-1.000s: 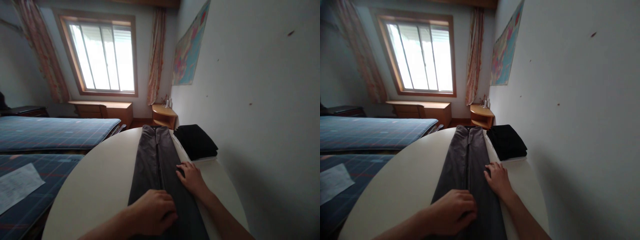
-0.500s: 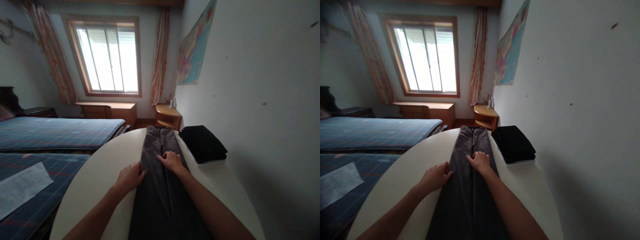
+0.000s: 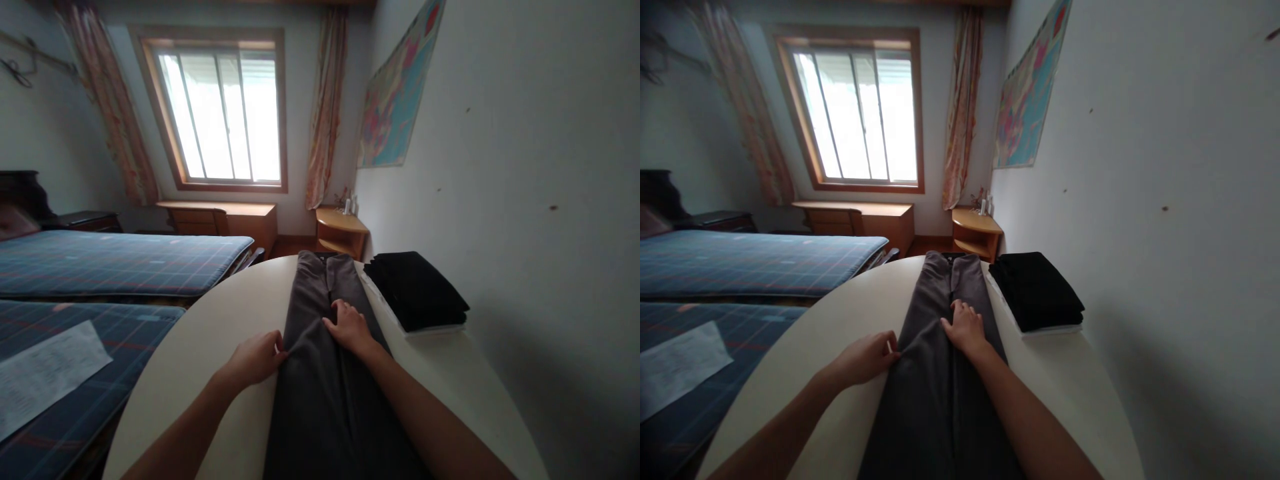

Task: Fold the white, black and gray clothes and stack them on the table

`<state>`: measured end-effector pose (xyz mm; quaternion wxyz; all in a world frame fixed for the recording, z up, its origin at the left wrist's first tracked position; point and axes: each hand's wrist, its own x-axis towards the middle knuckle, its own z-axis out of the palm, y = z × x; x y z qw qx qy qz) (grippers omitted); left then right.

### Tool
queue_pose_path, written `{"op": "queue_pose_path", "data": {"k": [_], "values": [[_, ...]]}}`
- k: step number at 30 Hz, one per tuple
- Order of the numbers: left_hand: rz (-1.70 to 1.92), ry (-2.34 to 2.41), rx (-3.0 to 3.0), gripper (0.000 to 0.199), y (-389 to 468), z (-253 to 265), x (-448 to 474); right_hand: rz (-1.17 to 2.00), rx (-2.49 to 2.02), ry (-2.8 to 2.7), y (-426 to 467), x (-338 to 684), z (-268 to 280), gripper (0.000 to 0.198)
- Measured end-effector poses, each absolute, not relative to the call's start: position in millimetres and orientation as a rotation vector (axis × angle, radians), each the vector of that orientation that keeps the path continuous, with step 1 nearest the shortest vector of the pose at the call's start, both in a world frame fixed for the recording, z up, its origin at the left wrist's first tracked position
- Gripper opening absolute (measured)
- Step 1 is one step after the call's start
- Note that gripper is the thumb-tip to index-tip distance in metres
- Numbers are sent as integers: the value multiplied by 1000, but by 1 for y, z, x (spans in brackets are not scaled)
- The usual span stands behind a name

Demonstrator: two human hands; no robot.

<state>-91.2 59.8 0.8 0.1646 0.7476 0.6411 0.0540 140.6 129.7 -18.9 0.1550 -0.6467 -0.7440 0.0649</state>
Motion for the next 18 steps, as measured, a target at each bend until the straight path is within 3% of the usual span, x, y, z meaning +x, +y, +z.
{"op": "queue_pose_path", "data": {"k": [3,12,18], "values": [[186,1852,2132,16,60,-1,-86,216,-1758,-2227,109,144,-14,53],[252,1759,2116,20,64,-12,-94,287,-1730,-2268,56,155,-17,19],[312,1645,2035,18,71,-19,-103,309,-1739,-2187,50,166,-20,13]]}}
